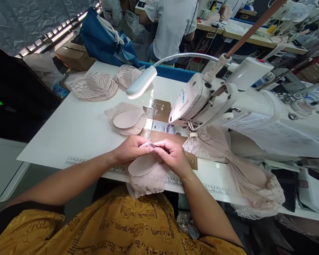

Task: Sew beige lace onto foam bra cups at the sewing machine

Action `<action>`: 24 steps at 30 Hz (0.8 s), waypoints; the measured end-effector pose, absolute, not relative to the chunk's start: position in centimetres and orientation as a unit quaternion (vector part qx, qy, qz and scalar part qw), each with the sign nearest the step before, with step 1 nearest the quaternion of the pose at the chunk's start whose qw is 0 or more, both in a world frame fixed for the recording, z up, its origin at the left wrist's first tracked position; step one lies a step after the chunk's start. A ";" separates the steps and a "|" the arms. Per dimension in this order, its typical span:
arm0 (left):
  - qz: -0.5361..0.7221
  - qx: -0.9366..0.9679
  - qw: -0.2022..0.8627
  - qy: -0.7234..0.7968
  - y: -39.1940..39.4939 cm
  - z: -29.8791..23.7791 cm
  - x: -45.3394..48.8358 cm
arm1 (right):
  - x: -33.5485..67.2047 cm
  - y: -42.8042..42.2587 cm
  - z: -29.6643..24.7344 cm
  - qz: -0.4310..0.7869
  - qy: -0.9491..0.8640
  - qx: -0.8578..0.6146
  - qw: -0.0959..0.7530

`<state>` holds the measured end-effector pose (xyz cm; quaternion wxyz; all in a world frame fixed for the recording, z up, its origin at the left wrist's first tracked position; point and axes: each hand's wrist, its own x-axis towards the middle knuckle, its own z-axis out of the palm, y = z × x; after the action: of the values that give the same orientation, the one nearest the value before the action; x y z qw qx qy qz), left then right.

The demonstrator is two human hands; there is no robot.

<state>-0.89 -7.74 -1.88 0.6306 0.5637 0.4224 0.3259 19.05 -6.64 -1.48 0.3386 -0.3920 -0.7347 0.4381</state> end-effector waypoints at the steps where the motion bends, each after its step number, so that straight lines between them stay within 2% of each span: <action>1: 0.326 0.565 0.628 0.425 -7.7 -1.9 -0.9 | 19.0 -6.7 -1.5 0.443 -0.729 -0.396 0.340; 15: 0.297 0.608 0.607 0.417 -7.4 -1.6 -1.5 | 19.9 -6.2 -2.4 0.481 -0.696 -0.410 0.342; 19: 0.307 0.578 0.633 0.413 -7.6 -1.8 -1.6 | 19.7 -6.4 -1.9 0.485 -0.722 -0.387 0.307; 24: 0.295 0.569 0.654 0.402 -7.7 -2.4 -1.0 | 18.8 -6.7 -1.6 0.472 -0.725 -0.389 0.315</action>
<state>-1.03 -7.75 -2.41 0.6543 0.5686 0.4022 0.2948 18.75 -6.74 -1.63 0.3151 -0.3894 -0.7254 0.4722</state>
